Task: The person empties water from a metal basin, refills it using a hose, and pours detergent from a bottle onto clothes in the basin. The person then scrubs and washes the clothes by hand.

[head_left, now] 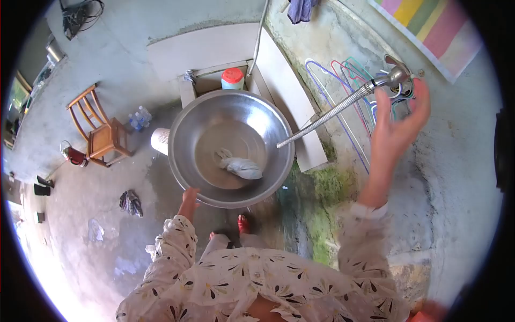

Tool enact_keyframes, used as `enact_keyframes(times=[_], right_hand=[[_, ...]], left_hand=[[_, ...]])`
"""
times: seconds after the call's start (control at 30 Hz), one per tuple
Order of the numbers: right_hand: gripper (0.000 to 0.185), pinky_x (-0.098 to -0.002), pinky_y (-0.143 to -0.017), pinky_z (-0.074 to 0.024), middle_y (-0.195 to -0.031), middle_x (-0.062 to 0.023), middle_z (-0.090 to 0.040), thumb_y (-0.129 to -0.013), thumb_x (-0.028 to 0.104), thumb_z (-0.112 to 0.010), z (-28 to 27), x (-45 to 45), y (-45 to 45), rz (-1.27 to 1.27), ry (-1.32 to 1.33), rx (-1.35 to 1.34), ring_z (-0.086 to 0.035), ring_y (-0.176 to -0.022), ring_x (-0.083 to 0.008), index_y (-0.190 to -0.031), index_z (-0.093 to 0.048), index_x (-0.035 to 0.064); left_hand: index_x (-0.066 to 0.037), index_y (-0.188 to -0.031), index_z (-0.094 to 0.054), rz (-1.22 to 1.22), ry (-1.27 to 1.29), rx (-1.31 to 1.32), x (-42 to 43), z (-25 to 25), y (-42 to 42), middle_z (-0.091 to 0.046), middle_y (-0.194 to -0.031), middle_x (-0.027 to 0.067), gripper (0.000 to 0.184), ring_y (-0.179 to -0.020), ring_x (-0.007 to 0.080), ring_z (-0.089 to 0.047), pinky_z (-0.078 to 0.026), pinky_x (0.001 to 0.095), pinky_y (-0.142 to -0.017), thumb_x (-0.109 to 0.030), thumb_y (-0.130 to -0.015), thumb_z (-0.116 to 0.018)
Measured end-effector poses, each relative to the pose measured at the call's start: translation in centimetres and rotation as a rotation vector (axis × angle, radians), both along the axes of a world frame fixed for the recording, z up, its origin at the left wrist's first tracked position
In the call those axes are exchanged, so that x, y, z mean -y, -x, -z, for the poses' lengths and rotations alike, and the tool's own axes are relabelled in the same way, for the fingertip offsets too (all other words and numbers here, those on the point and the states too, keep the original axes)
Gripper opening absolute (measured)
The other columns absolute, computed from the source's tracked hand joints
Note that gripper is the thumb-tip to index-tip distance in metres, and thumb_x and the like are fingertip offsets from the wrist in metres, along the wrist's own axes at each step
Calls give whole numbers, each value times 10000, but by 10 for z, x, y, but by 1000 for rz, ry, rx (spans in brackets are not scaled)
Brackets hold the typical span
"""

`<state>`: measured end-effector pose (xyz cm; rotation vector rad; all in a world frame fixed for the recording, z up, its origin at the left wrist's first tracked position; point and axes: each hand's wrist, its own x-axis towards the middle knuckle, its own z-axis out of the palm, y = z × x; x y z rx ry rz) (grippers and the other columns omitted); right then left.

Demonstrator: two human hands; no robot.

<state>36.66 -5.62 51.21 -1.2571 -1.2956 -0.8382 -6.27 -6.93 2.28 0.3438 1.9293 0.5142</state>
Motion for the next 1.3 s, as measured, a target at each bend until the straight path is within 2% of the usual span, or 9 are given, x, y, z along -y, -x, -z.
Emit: enact_keyframes(times=[0.2, 0.3, 0.4, 0.53, 0.73, 0.97, 1.1, 1.2, 1.3], right_hand=[[521, -419, -801, -456, -936, -186, -622, -833, 522, -527, -61, -19, 16, 378, 607, -60, -588, -910, -336, -978, -613, 29], [488, -436, -761, -467, -887, -181, -635, -874, 480, -454, -55, -30, 7, 487, 603, 20, -604, -860, -360, -966, -611, 27], [421, -411, -819, -452, -972, -202, -626, -899, 377, -412, -55, -24, 10, 462, 677, 14, -587, -936, -360, -1017, -605, 21], [376, -352, -907, -408, -1138, -206, -580, -899, 256, -403, -28, -32, -28, 90, 385, -136, -556, -1053, -310, -1133, -573, 16], [353, -235, -890, -378, -1158, -82, -574, -926, 118, -400, -18, -15, -53, -494, 335, -391, -526, -1017, -131, -1245, -533, 45], [493, -339, -937, -377, -1212, -161, -552, -928, 226, -449, 10, -8, -37, -88, 335, -311, -529, -1091, -288, -1348, -348, -13], [430, -420, -893, -405, -1139, -204, -557, -942, 327, -442, 146, 57, 67, -19, 387, -474, -521, -1093, -345, -1203, -453, -14], [267, -404, -831, -454, -968, -170, -629, -801, 222, -579, 334, 55, 108, -185, 1362, -384, -598, -931, -337, -1003, -588, 48], [330, -425, -839, -466, -954, -212, -635, -723, 176, -612, 466, 56, 145, -268, 1566, -379, -602, -936, -355, -1006, -593, 7]], left_hand=[[-22, -946, -647, 905, -197, -532, 39, 38, 49, -648, -865, 131, 299, -825, 236, -642, -544, 345, -607, -273, -801, -570], [-49, -912, -649, 528, -328, 20, 89, 133, 106, -652, -896, 105, 274, -717, 218, -648, -535, 338, -565, -279, -795, -556], [-59, -840, -635, -12, -303, 1126, 161, 58, 141, -647, -835, 101, 209, -607, 199, -629, -519, 309, -522, -255, -794, -576], [-58, -797, -603, 569, -45, 81, 262, 59, 193, -610, -716, 96, 183, -573, 199, -608, -505, 312, -491, -236, -806, -559], [-53, -814, -593, 145, 249, 62, 419, 10, 245, -602, -705, 92, 164, -588, 222, -620, -527, 347, -507, -204, -822, -527], [-61, -950, -598, 59, 132, 179, 465, -16, 248, -618, -815, 106, 160, -675, 235, -643, -550, 361, -572, -161, -855, -519], [-63, -1062, -575, -59, 132, 177, 456, -26, 229, -622, -890, 120, 239, -707, 252, -650, -552, 371, -598, -184, -860, -541], [-57, -1097, -559, -121, 153, 236, 469, -28, 226, -623, -921, 130, 270, -718, 265, -651, -552, 377, -614, -195, -865, -548], [-47, -1088, -560, -161, 185, 222, 473, -35, 214, -625, -924, 138, 270, -733, 275, -653, -550, 385, -616, -204, -868, -551]])
